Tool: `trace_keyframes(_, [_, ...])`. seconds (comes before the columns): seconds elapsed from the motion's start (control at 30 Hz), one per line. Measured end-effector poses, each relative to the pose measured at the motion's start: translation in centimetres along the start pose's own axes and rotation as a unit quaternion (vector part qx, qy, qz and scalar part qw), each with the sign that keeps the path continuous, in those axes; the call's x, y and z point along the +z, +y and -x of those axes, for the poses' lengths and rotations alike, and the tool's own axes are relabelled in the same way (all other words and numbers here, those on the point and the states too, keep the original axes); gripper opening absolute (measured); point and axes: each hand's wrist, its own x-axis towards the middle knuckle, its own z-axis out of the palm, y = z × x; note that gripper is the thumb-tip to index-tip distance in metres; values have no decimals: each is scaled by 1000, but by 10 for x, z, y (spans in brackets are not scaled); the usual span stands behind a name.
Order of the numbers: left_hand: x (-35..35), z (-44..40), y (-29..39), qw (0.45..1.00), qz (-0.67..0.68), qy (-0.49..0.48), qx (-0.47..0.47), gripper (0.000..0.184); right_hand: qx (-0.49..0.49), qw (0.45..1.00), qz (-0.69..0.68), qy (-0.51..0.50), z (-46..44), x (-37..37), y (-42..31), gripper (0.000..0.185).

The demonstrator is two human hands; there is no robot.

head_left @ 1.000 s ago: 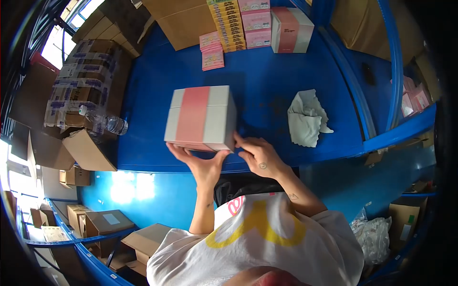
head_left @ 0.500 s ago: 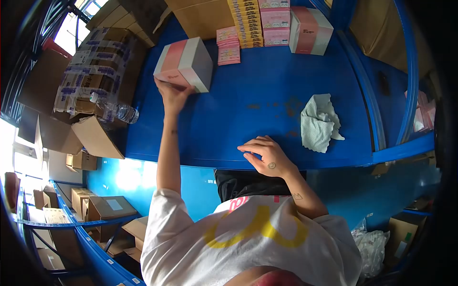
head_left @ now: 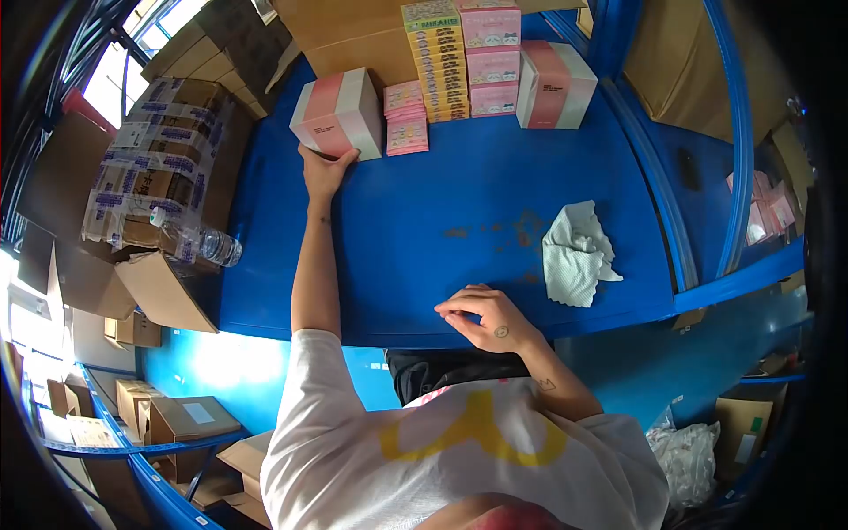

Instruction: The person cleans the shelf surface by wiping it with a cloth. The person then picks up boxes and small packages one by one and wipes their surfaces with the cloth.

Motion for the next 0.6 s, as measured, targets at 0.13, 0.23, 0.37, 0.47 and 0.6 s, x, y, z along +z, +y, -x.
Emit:
trace_keyframes(0.13, [13, 0, 0, 999, -24, 21, -6, 93, 2, 1000, -13, -5, 0, 1, -1, 18])
trace_keyframes(0.23, [21, -10, -5, 1000, -12, 24, 15, 93, -3, 1000, -20, -13, -4, -2, -5, 18])
trace_keyframes(0.37, [23, -17, -2, 999, -37, 26, 9, 93, -10, 1000, -24, -18, -5, -3, -4, 21])
trace_keyframes(0.47, [24, -13, -1, 999, -47, 22, -3, 93, 5, 999, -49, -23, -3, -5, -4, 23])
trace_keyframes(0.6, [24, -17, 6, 999, -53, 10, -3, 94, -7, 993, -119, -11, -7, -17, -6, 30])
